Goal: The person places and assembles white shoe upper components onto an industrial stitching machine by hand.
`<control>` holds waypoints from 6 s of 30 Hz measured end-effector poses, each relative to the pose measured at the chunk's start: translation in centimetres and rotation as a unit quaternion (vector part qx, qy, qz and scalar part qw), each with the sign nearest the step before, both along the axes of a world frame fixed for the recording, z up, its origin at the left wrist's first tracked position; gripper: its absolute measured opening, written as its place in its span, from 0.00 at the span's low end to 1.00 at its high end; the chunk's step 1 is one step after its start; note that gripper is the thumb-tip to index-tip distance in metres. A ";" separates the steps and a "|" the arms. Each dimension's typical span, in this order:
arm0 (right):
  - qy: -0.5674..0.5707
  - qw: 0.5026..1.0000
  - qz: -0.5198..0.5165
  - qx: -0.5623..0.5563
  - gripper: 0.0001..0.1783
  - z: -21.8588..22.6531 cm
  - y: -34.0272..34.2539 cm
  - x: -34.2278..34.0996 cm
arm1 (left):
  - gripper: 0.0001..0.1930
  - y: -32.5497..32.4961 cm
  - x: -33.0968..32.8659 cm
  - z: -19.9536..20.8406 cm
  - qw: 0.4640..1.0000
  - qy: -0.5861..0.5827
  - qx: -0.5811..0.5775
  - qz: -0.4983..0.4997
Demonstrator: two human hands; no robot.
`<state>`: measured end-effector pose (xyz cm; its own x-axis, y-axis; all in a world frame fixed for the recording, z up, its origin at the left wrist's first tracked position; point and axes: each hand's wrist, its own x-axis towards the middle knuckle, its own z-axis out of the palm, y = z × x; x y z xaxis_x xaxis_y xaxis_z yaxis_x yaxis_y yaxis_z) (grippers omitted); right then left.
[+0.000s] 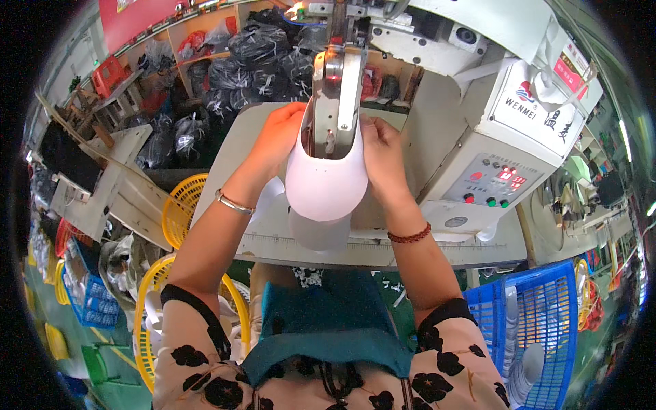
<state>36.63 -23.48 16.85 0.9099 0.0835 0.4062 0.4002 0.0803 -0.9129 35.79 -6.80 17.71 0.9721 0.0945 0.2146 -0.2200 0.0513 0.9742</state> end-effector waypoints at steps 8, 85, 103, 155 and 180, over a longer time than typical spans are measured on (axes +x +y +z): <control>-0.162 0.937 -0.150 -0.270 0.15 -2.7 0.2 0.4 | 0.11 1.6 1.8 -4.9 0.960 -0.170 0.167 0.143; 0.137 0.897 0.255 0.335 0.13 6.7 -0.3 2.6 | 0.11 1.5 0.0 9.2 0.986 -0.070 -0.080 -0.128; 0.130 0.884 0.293 0.340 0.08 6.5 0.0 2.5 | 0.11 1.6 0.8 8.8 0.979 -0.043 -0.129 -0.152; -0.196 0.959 -0.080 -0.191 0.19 -4.6 -3.2 6.6 | 0.14 -0.4 -1.6 -3.0 0.924 -0.066 0.274 0.259; -0.368 0.866 0.170 -0.291 0.06 -11.6 0.0 -13.6 | 0.21 16.2 -41.8 -25.3 0.501 0.476 0.648 0.319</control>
